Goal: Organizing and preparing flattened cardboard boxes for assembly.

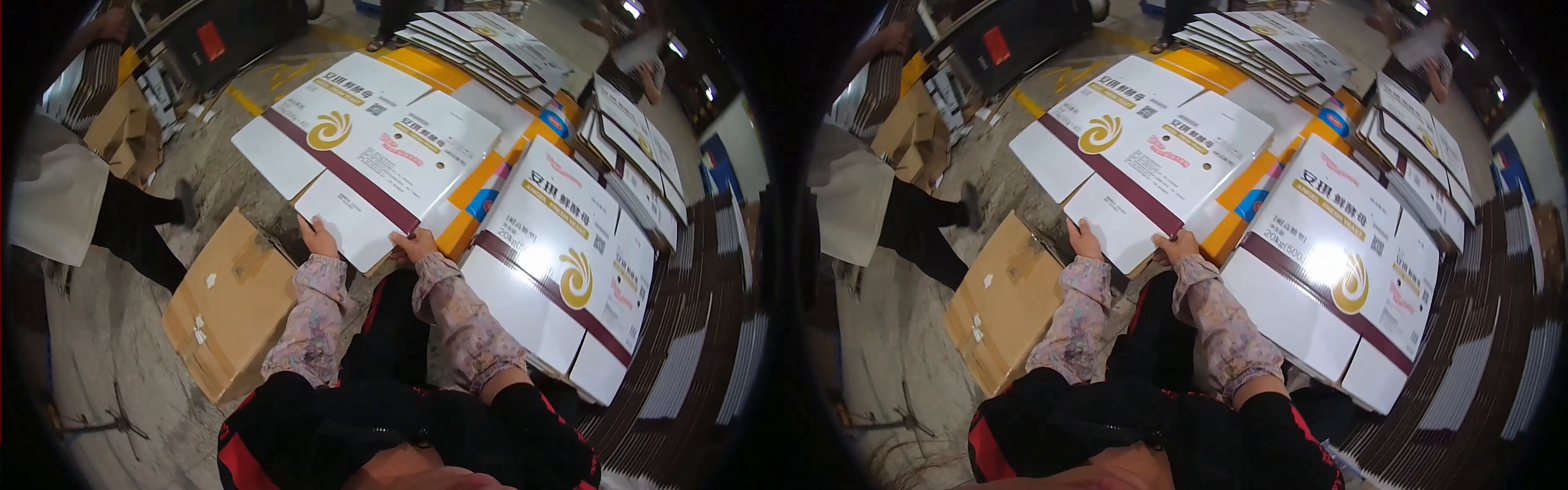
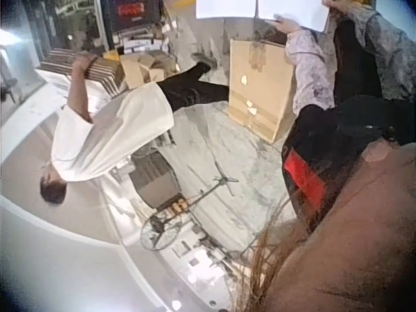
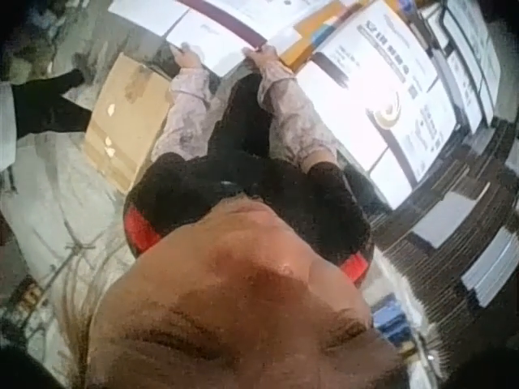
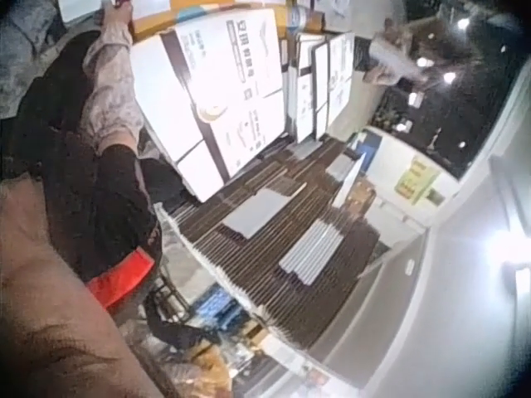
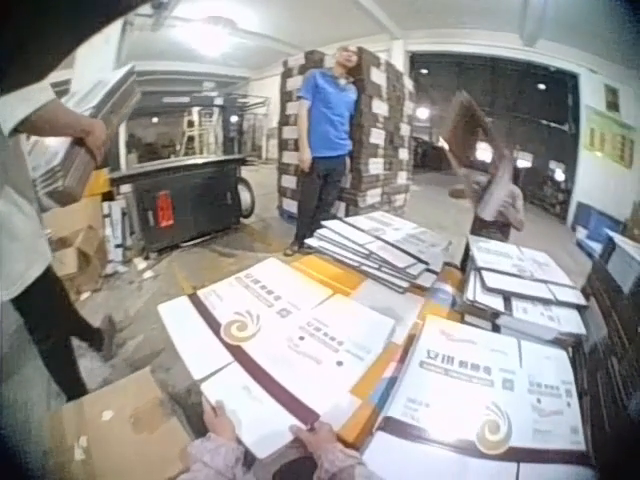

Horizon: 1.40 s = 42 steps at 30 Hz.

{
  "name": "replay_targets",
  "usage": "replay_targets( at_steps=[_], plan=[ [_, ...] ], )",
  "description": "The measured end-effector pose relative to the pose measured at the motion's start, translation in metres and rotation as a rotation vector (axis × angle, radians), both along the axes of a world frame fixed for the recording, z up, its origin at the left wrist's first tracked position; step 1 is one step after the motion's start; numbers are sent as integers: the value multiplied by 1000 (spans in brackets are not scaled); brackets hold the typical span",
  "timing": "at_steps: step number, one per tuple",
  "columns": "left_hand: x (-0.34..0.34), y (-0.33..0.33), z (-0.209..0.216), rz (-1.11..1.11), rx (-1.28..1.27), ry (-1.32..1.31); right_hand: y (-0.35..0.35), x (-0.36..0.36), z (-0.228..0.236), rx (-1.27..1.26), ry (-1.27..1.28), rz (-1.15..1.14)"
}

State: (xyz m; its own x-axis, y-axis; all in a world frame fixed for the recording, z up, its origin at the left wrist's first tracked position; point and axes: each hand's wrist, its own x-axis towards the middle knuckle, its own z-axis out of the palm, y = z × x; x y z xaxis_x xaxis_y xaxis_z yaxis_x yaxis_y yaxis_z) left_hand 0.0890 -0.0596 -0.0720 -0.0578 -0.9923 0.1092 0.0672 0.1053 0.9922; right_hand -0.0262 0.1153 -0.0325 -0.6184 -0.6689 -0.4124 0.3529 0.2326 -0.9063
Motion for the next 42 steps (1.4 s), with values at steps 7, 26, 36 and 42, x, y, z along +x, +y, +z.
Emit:
replay_targets(
  at_steps=[7, 26, 36, 42],
  plan=[
    [4, -3, -8, -56, 63, -96, 34, 15, 27, -14, 2, 83],
    [-15, 218, 41, -1308, -200, -235, 578, 12, 29, 1224, 631, -918],
    [-21, 184, 131, -1114, 439, 183, 597, 83, 84, 642, 762, -702],
    [-35, 209, 240, -1219, 212, 696, 562, 122, 170, 540, 881, -592]
  ],
)
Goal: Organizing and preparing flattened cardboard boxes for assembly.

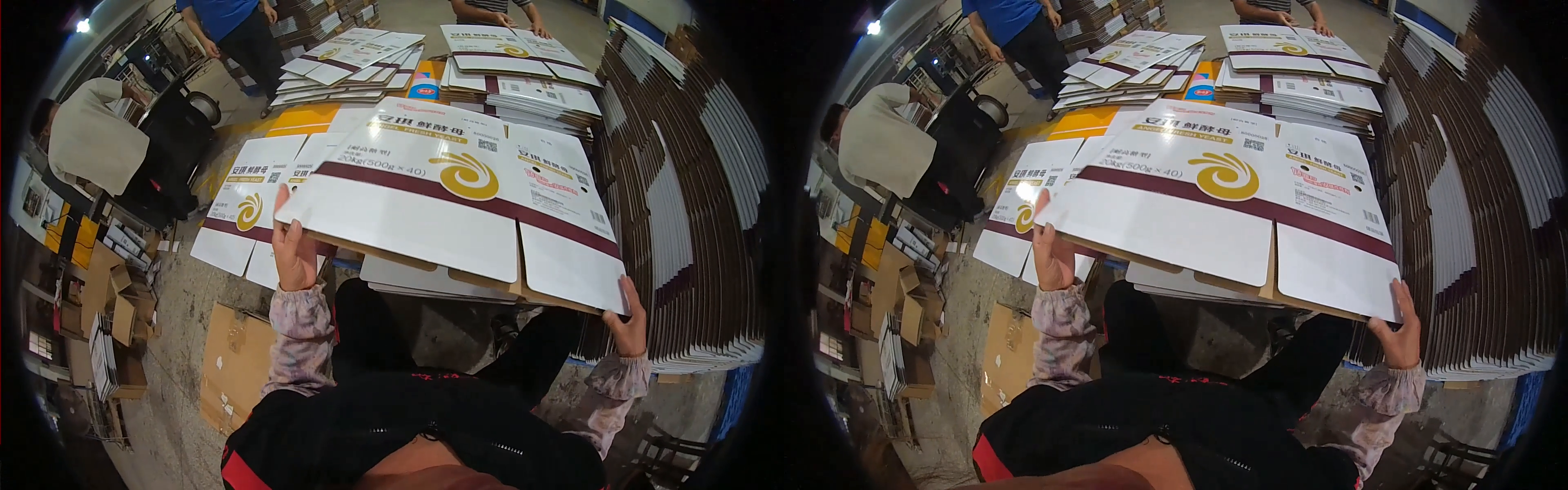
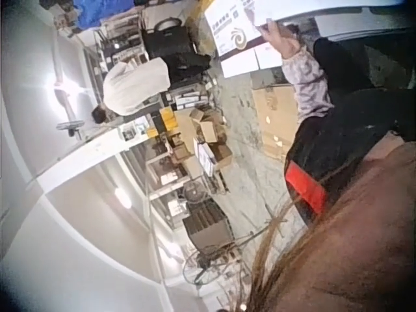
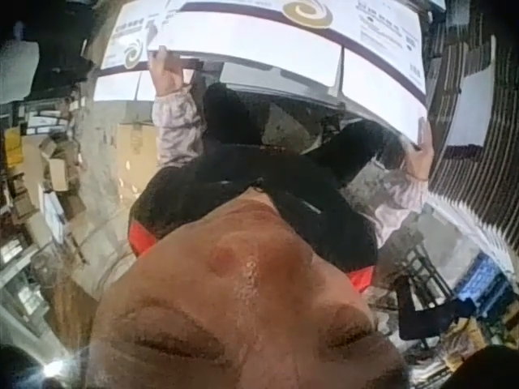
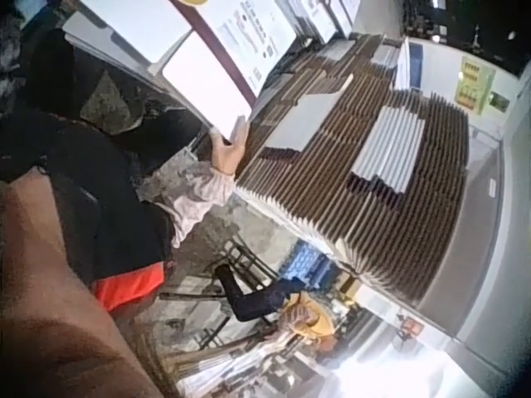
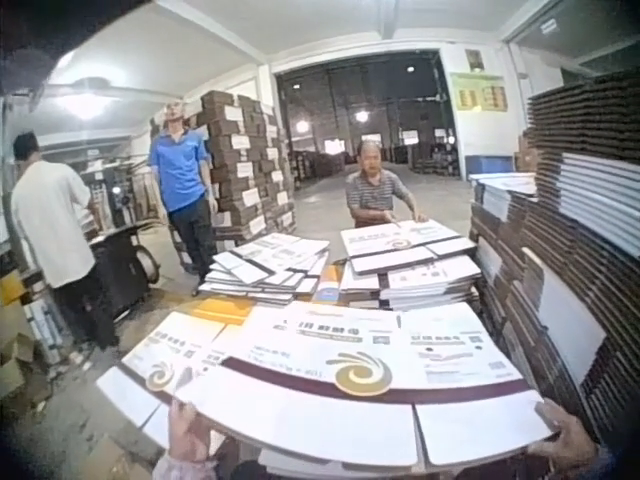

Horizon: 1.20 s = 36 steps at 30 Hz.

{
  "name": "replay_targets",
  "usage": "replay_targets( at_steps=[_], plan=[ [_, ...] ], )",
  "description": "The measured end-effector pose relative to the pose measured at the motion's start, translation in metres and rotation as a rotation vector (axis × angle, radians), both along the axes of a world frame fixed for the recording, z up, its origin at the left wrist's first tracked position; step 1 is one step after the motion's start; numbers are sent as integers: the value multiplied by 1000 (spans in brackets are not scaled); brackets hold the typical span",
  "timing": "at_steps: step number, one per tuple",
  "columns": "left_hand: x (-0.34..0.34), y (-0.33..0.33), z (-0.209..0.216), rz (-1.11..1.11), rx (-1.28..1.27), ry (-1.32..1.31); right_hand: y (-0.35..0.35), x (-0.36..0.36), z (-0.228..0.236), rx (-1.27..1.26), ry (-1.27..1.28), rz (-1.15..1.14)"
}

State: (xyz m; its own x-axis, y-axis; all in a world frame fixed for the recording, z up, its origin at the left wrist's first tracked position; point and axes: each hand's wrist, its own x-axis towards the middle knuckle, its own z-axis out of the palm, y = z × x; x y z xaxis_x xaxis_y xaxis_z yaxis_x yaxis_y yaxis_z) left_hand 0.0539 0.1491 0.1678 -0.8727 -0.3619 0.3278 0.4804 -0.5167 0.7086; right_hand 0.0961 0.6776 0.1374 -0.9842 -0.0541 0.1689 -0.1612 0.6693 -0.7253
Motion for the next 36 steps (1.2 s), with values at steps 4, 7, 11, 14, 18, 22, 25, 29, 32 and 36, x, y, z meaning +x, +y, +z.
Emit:
replay_targets(
  at_steps=[4, 7, 11, 14, 18, 22, 25, 29, 32, 36],
  plan=[
    [-4, 14, 35, 150, -385, 124, 8, -4, -1, -12, 153, -78],
    [-2, 19, 52, 260, -533, 212, 3, -11, 4, 99, 282, -215],
    [4, 31, 72, 211, -549, 204, 32, -23, 0, 11, 336, -329],
    [9, 24, 71, 215, -593, 224, 37, -29, 4, 81, 440, -365],
    [18, 29, 71, 146, -689, 205, 17, -29, 39, 89, 315, -481],
    [29, 59, 77, 20, -706, 217, -19, -33, 69, -183, 515, -375],
    [33, 82, 76, -137, -701, 295, -28, -33, 85, -240, 417, -362],
    [29, 88, 70, -114, -608, 305, -45, -36, 88, -386, 529, -298],
    [26, 79, 71, 45, -635, 219, -16, -30, 76, -406, 468, -327],
    [26, 46, 60, -100, -409, 347, -17, -28, 56, -641, 567, -326]
  ],
)
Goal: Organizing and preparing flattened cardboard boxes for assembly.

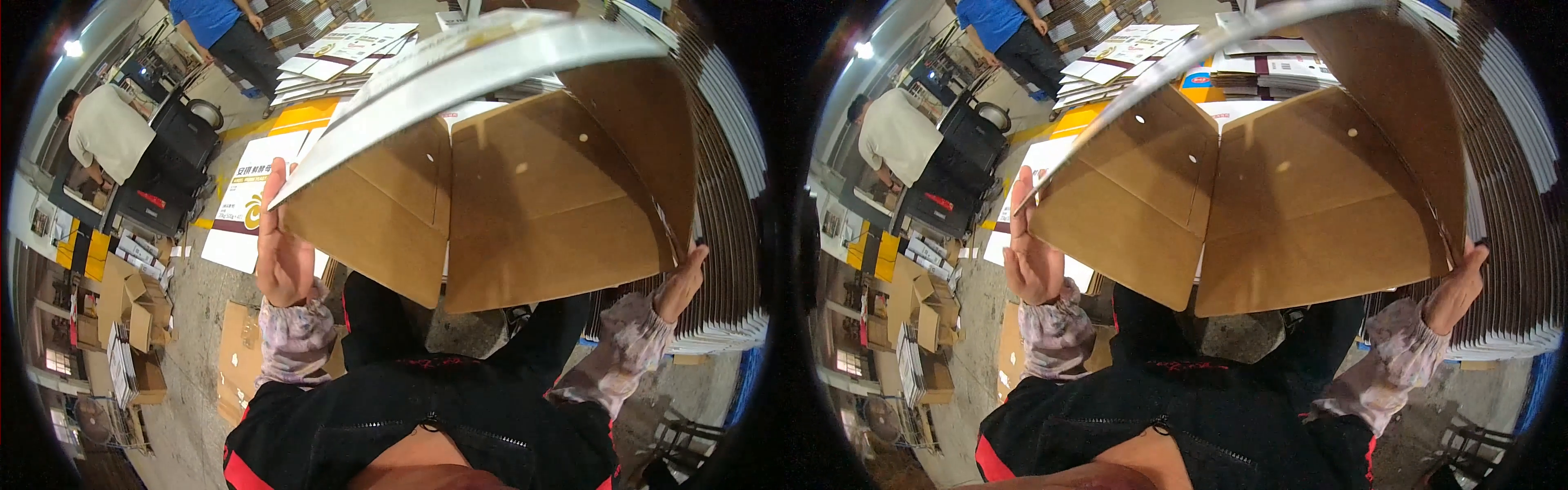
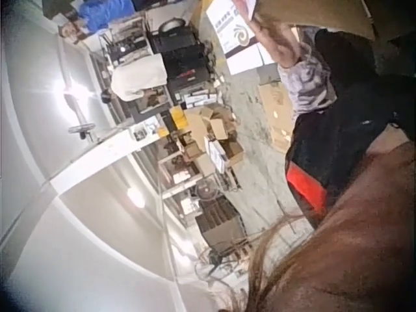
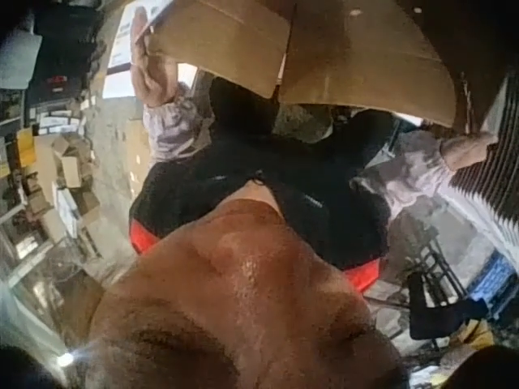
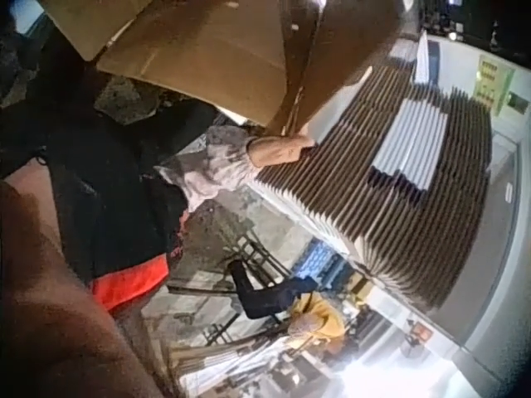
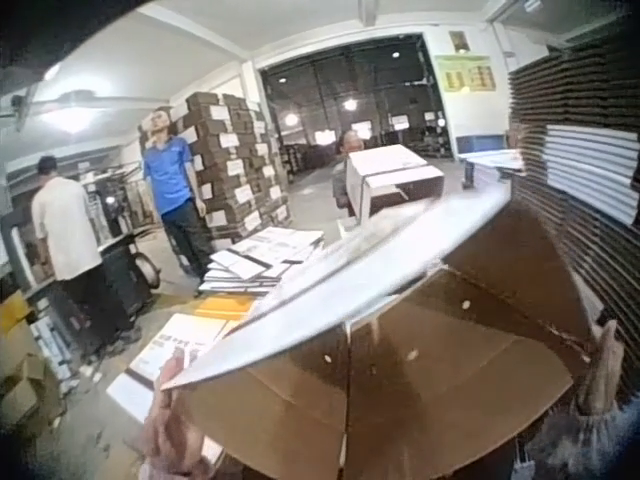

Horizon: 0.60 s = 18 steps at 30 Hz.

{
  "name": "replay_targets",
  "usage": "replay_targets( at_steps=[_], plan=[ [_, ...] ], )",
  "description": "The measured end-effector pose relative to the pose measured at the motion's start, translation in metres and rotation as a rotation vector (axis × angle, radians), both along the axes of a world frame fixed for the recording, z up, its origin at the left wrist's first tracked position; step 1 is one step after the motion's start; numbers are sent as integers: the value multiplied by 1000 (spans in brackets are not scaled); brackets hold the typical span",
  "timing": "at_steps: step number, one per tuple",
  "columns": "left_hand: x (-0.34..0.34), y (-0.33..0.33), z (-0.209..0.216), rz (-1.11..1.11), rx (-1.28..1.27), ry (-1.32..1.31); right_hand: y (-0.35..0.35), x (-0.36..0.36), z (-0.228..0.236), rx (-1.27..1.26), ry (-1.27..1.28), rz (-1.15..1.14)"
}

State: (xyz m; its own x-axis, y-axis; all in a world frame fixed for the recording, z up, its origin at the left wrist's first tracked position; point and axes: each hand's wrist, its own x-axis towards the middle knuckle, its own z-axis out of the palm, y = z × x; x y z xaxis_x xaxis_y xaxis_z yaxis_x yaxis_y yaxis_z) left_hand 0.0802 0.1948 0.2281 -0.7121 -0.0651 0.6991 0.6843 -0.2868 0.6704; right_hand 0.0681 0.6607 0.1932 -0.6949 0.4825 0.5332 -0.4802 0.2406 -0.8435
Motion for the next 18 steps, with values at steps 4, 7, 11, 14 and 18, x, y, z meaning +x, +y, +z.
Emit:
replay_targets(
  at_steps=[4, 7, 11, 14, 18],
  plan=[
    [12, -44, -37, -164, 306, -361, 14, -16, -63, -624, -109, 14],
    [26, -67, -91, -60, 164, -581, 25, -29, -131, -764, -313, 18],
    [52, -55, -161, 45, 35, -838, 32, -37, -135, -622, -246, -36],
    [59, -42, -205, 143, -285, -747, 0, -37, -62, -407, -49, -69],
    [57, -25, -181, 496, -995, -480, -76, -46, 54, -210, 223, 24]
  ],
)
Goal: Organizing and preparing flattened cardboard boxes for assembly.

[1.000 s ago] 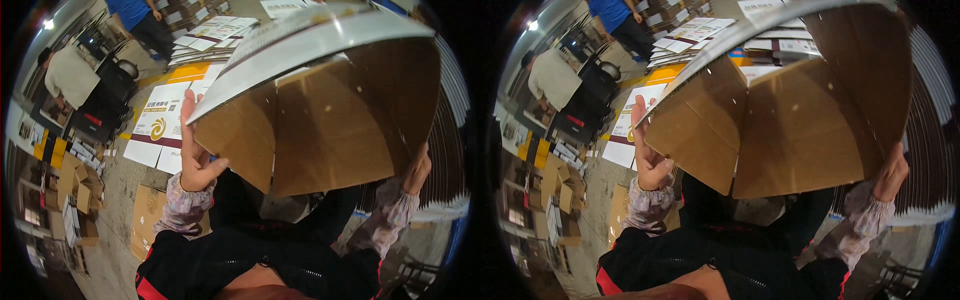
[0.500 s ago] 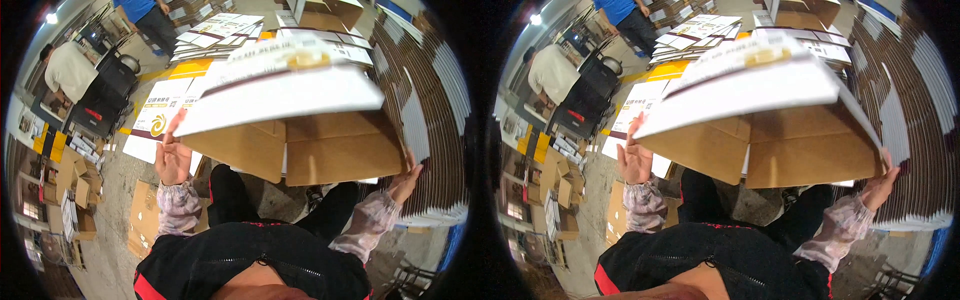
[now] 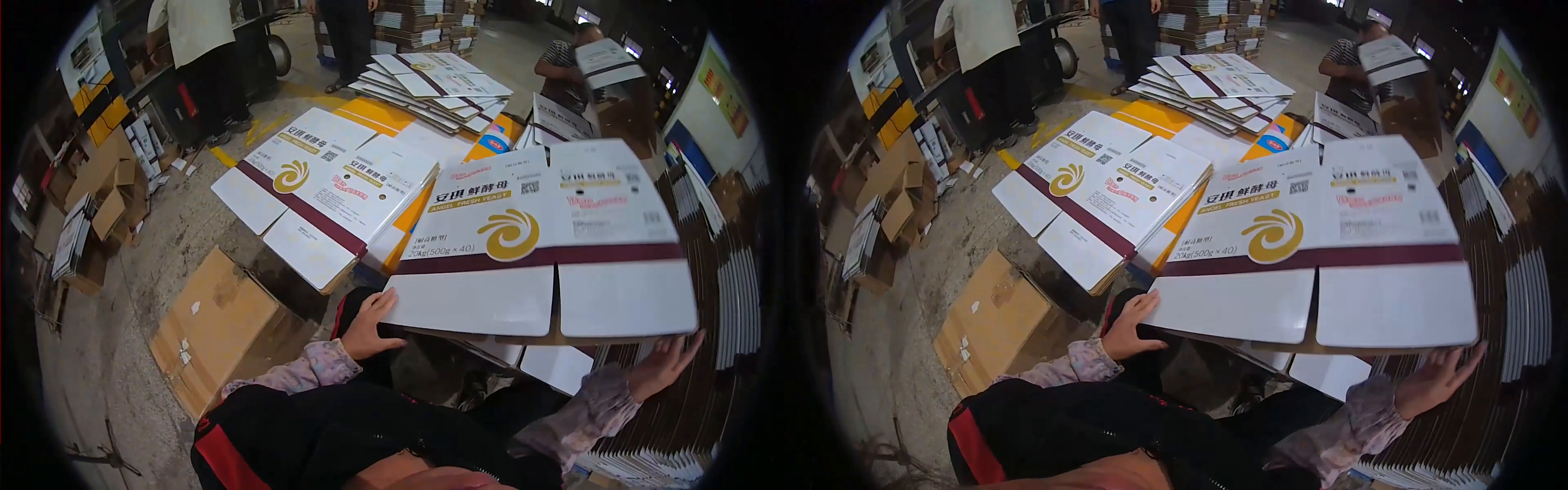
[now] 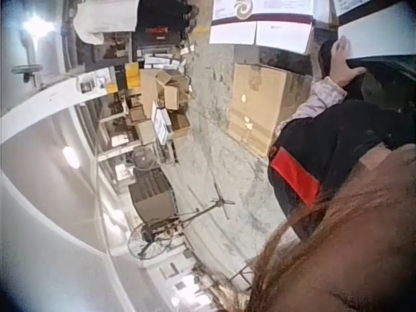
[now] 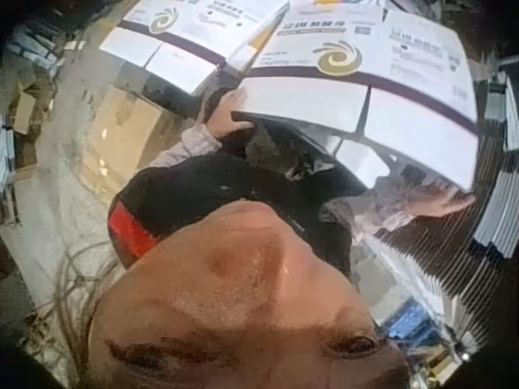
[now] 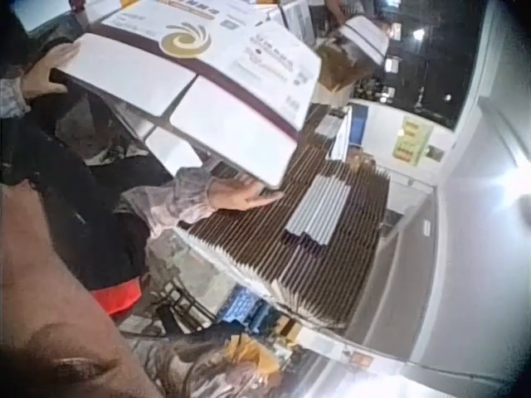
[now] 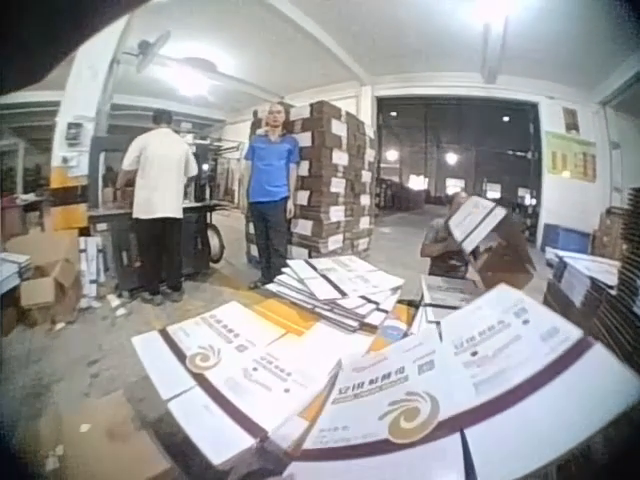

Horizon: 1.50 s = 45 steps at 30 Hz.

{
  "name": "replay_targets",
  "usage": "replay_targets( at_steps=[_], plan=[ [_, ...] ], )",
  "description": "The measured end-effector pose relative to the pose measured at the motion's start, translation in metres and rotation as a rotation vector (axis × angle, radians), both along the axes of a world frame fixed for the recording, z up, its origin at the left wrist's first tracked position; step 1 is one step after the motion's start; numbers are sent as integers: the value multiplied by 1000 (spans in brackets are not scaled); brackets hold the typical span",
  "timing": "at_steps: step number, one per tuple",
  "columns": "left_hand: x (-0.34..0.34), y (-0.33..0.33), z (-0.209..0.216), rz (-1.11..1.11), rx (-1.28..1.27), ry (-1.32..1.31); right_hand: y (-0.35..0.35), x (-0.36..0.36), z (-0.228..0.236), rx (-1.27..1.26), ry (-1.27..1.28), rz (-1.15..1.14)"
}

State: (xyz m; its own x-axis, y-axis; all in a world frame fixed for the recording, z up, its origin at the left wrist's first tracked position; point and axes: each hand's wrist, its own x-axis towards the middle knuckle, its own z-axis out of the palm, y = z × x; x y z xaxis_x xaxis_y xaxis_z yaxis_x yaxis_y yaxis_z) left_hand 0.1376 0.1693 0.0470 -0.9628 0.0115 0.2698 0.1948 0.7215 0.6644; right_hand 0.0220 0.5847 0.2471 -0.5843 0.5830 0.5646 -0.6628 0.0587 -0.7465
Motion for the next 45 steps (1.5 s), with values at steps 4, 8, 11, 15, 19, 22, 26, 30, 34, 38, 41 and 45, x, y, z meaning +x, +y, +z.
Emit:
replay_targets(
  at_steps=[4, 8, 11, 15, 19, 22, 26, 30, 34, 38, 41, 45],
  plan=[
    [-7, -4, 5, 126, 174, 8, -95, -19, 65, 211, 402, 617],
    [-26, -15, 16, 84, 308, 246, -206, -32, 53, 449, 108, 727],
    [-39, -18, 36, 102, 341, 317, -260, -51, -17, 619, -48, 1076],
    [-41, -25, 37, 276, 546, 356, -312, -38, -133, 514, -341, 1408],
    [-38, -44, 70, 462, 595, 435, -337, -4, -230, 335, -825, 1398],
    [-36, -65, 86, 539, 601, 431, -353, 13, -256, 306, -708, 1389],
    [-27, -92, 89, 600, 695, 551, -371, 40, -217, 110, -1001, 1358],
    [-20, -109, 88, 568, 989, 620, -385, 43, -240, -88, -1180, 1418],
    [-7, -139, 75, 587, 1151, 612, -402, 48, -242, -293, -938, 1552],
    [-6, -165, 80, 617, 1236, 687, -416, 31, -219, -70, -781, 1438],
    [-13, -188, 75, 609, 1278, 704, -440, 14, -203, -75, -671, 1356],
    [-30, -223, 32, 829, 1186, 641, -460, -6, -215, 23, -610, 1333]
  ],
)
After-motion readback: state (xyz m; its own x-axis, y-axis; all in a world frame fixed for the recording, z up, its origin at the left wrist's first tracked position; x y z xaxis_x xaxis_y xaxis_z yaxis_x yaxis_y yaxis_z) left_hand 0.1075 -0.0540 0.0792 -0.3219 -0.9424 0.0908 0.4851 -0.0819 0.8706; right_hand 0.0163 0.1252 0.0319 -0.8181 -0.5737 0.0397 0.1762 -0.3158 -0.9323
